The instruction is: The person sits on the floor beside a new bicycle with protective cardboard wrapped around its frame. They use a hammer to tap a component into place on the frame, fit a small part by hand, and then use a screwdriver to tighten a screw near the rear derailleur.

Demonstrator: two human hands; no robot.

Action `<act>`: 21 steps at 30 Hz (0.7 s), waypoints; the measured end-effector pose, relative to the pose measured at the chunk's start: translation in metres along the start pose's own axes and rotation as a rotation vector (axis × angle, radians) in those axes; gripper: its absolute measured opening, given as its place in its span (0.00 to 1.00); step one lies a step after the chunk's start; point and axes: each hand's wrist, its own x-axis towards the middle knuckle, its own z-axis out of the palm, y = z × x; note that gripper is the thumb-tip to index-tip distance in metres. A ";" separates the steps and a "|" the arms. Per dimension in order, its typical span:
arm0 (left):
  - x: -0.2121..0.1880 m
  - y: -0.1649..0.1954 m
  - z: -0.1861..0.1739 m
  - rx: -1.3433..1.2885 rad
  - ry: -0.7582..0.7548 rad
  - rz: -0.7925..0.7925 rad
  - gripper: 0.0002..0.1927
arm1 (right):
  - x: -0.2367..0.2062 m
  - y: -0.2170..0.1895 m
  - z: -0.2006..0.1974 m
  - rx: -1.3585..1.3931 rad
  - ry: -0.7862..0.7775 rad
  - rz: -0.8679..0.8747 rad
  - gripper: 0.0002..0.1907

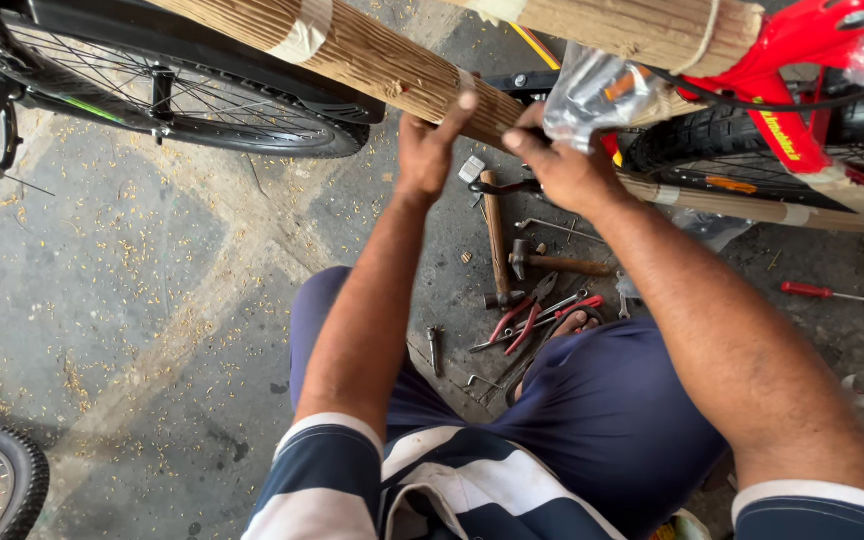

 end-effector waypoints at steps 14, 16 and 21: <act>-0.011 0.002 0.001 -0.032 0.015 0.092 0.28 | 0.022 0.006 0.021 -0.074 0.262 -0.232 0.03; -0.012 0.004 -0.003 -0.011 -0.006 0.075 0.28 | 0.022 0.006 0.020 -0.008 0.202 -0.246 0.03; -0.033 0.035 -0.010 0.295 0.064 -0.144 0.22 | 0.005 -0.005 0.021 -0.297 0.077 -0.437 0.04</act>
